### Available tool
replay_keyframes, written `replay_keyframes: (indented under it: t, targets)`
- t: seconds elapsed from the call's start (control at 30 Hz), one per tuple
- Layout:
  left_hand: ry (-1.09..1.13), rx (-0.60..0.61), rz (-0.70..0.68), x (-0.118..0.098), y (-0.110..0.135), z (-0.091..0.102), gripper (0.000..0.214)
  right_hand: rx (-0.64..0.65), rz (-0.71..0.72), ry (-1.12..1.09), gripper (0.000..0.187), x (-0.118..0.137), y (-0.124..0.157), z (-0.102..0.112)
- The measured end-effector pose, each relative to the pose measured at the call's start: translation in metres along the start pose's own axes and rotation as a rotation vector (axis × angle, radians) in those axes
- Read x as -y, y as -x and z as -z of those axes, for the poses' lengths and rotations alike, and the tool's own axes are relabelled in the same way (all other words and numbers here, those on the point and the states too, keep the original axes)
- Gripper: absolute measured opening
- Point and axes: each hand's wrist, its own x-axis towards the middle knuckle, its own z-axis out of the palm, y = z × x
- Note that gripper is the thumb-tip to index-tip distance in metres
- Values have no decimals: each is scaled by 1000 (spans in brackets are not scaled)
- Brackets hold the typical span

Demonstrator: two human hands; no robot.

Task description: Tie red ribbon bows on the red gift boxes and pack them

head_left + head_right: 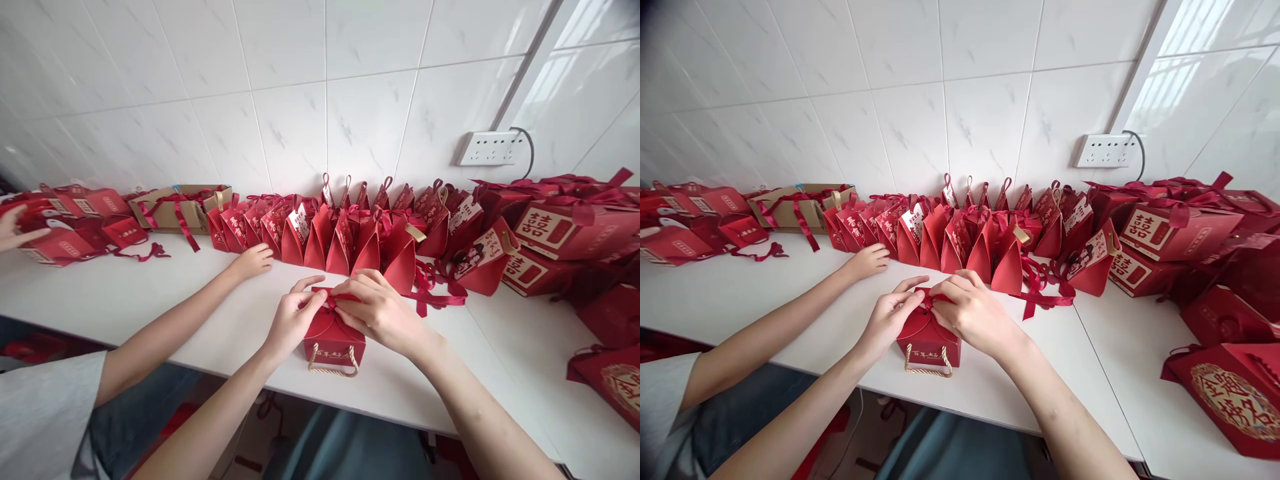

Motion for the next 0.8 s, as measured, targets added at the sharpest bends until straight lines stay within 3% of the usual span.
replay_keyframes:
  t: [0.23,0.47,0.8]
  targets:
    - [-101,13,-19,-4,0,5,33,-5,-11,-53,19,-4,2,4]
    - [-397,-168,-131,-13,6,5,21,-9,-50,-41,20,-6,3,7]
    - [-454,-104,-133,-22,10,1,17,-11,-83,-77,19,-5,3,6]
